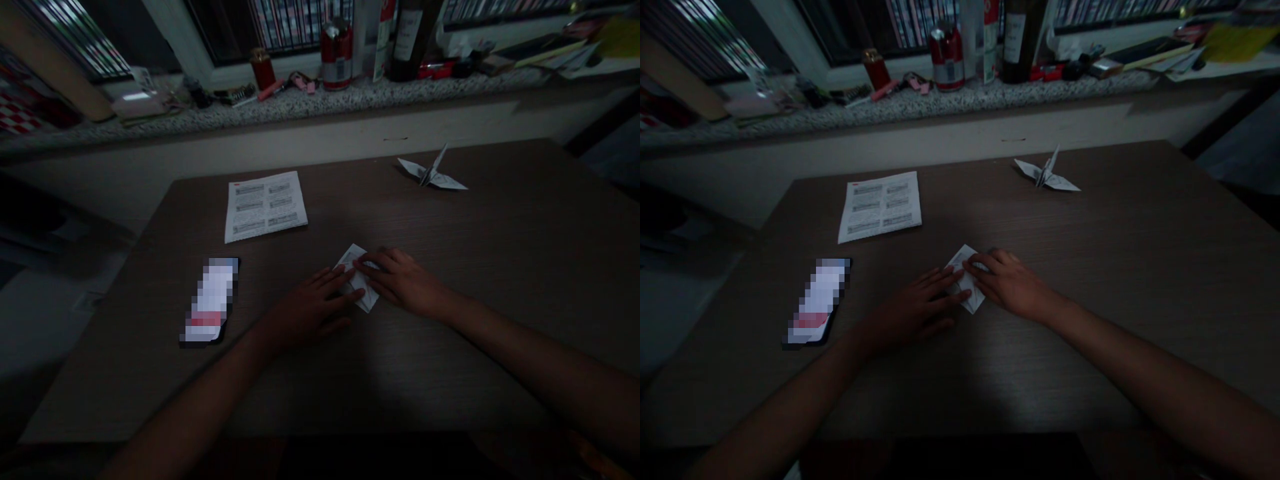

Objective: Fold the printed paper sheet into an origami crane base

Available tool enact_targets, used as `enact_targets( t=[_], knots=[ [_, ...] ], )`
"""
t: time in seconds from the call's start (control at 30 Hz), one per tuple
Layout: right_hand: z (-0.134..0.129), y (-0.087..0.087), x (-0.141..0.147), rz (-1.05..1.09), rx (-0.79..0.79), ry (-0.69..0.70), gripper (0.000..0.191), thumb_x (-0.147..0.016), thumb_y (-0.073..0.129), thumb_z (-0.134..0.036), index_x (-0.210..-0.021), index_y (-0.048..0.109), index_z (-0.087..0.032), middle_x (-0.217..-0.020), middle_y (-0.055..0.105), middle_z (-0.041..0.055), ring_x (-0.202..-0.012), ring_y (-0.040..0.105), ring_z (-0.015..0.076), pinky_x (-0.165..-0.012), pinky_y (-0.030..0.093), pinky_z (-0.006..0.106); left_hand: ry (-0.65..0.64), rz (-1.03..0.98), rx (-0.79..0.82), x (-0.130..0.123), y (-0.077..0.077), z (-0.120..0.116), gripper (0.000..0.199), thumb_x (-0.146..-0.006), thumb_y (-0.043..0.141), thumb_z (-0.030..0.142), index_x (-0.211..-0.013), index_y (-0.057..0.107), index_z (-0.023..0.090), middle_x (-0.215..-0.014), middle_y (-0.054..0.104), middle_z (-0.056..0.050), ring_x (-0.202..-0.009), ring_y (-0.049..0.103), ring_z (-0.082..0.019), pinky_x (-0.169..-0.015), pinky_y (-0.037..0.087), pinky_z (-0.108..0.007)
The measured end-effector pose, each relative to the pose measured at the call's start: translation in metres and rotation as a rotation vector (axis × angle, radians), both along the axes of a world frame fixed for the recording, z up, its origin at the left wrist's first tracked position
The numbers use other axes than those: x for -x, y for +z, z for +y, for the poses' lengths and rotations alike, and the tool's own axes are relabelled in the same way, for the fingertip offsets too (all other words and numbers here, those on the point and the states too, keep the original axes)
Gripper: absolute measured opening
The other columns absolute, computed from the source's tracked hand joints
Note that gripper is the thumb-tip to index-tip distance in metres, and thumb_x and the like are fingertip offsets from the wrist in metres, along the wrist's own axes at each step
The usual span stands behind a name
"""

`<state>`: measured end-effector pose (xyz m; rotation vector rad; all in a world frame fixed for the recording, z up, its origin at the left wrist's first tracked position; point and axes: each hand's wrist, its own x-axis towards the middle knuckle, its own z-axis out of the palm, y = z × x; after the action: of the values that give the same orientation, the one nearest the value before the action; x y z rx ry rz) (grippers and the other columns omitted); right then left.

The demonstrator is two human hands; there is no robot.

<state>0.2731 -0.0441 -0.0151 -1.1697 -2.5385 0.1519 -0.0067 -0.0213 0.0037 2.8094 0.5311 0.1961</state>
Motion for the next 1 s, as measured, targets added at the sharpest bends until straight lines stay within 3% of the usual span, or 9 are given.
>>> enact_targets(
  t=[0.17,0.47,0.67,0.77,0.9,1.0],
  knots=[
    [0.0,0.001,0.0,0.027,0.009,-0.006,0.046,-0.104,0.051,-0.027,-0.15,0.054,-0.024,-0.143,0.061,0.0141,-0.124,0.054,0.0336,-0.1,0.05,0.054,-0.006,-0.021,0.053,0.001,0.0,-0.003,0.055,-0.106,0.051,0.043,-0.158,0.041,0.028,-0.165,0.04,-0.009,-0.155,0.033,-0.027,-0.124,0.035,-0.052],
    [0.001,-0.001,-0.001,0.029,0.007,0.001,0.046,-0.105,0.049,-0.03,-0.15,0.055,-0.021,-0.144,0.059,0.0142,-0.121,0.053,0.0332,-0.1,0.05,0.053,-0.053,0.012,0.049,0.003,0.005,-0.007,0.053,-0.104,0.057,0.045,-0.154,0.047,0.033,-0.171,0.025,-0.011,-0.157,0.026,-0.032,-0.125,0.031,-0.057],
    [0.001,-0.001,0.0,0.027,0.0,-0.007,0.045,-0.106,0.048,-0.031,-0.15,0.055,-0.023,-0.144,0.06,0.0132,-0.122,0.053,0.0334,-0.098,0.05,0.052,-0.094,0.02,0.038,-0.002,0.009,-0.011,0.046,-0.103,0.059,0.039,-0.148,0.054,0.038,-0.173,0.02,-0.006,-0.159,0.018,-0.032,-0.126,0.028,-0.058],
    [0.001,-0.002,0.0,0.016,-0.01,-0.009,0.045,-0.106,0.048,-0.031,-0.149,0.055,-0.021,-0.144,0.06,0.0134,-0.12,0.054,0.0331,-0.098,0.05,0.052,-0.086,0.008,0.035,-0.001,0.006,-0.009,0.048,-0.102,0.061,0.044,-0.148,0.054,0.036,-0.172,0.022,-0.008,-0.158,0.022,-0.034,-0.126,0.028,-0.058],
    [0.0,-0.004,-0.001,0.032,-0.015,-0.003,0.048,-0.105,0.05,-0.029,-0.153,0.051,-0.024,-0.145,0.06,0.0135,-0.121,0.055,0.0329,-0.1,0.049,0.053,-0.051,-0.002,0.056,0.003,0.002,-0.005,0.064,-0.098,0.062,0.052,-0.155,0.046,0.029,-0.168,0.033,-0.011,-0.156,0.029,-0.032,-0.125,0.031,-0.055],
    [0.001,-0.004,-0.001,0.048,-0.013,-0.004,0.05,-0.104,0.051,-0.029,-0.154,0.05,-0.026,-0.142,0.062,0.0138,-0.121,0.055,0.0332,-0.098,0.049,0.054,-0.034,-0.009,0.062,0.004,0.001,-0.005,0.066,-0.098,0.062,0.053,-0.157,0.043,0.029,-0.168,0.033,-0.01,-0.156,0.029,-0.031,-0.125,0.032,-0.054]
  ],
)
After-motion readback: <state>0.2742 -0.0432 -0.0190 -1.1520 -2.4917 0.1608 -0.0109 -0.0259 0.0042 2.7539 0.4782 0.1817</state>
